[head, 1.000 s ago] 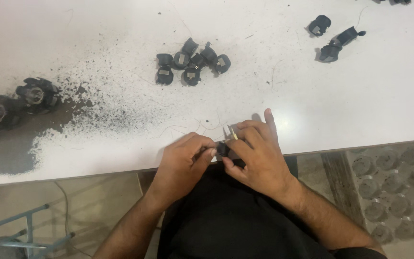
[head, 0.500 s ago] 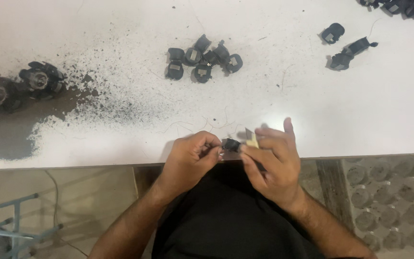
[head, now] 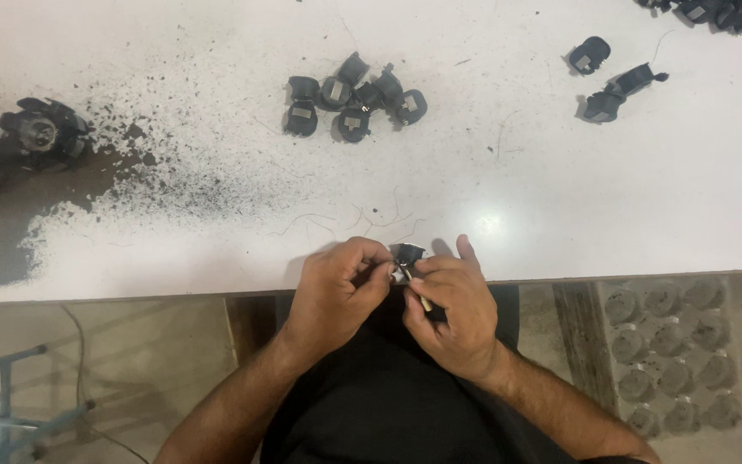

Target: The person sits at a white workbench and assembles small black plastic components one at a time, holding each piece and using a small hand tool to press or fit parts together, then sets the finished piece on the table. Finished pieces accumulate in a pile, and at the end the person reaches toward a large pile of components next to a tray.

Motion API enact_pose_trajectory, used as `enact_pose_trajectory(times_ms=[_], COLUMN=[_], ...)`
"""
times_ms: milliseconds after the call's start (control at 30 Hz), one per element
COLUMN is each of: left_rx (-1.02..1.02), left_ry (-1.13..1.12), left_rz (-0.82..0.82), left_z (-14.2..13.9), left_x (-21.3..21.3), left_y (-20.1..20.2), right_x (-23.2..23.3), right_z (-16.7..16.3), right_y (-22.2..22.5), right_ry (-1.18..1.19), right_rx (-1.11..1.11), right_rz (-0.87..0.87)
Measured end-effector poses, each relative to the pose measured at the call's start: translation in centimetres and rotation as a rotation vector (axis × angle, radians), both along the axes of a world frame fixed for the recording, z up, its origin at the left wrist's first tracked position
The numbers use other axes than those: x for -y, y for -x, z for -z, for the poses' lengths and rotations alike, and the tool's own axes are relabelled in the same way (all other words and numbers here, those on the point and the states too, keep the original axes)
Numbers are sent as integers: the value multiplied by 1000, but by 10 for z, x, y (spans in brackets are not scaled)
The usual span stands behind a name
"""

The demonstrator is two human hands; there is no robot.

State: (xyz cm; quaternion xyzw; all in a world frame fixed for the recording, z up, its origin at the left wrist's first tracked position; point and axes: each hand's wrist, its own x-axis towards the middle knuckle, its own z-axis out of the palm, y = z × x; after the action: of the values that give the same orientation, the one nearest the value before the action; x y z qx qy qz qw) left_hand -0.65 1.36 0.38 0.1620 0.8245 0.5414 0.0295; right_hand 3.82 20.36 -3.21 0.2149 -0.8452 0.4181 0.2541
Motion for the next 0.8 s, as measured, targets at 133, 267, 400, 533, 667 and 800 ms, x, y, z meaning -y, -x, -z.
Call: enact_pose_trajectory(times_ms=[133, 267, 400, 533, 667, 800], left_rx=[35, 34, -94, -306, 12, -144], left_ry=[-1, 1, 234, 666, 835, 767], left_rz=[6, 31, 69, 53, 88, 20], left_z=[3, -2, -19, -39, -49, -46], left_x=[0, -6, -14, -30, -57, -66], left_y=[-2, 0, 32, 97, 137, 144], right_x=[0, -5, -35, -66, -59, -58], right_z=[1, -2, -12, -18, -12, -11], right_y=[0, 1, 23, 33, 27, 29], right_ry=[-16, -53, -135, -8, -40, 28], right_rx=[2, 10, -25, -47, 0, 52], right_rz=[-11, -11, 189, 354, 348, 298])
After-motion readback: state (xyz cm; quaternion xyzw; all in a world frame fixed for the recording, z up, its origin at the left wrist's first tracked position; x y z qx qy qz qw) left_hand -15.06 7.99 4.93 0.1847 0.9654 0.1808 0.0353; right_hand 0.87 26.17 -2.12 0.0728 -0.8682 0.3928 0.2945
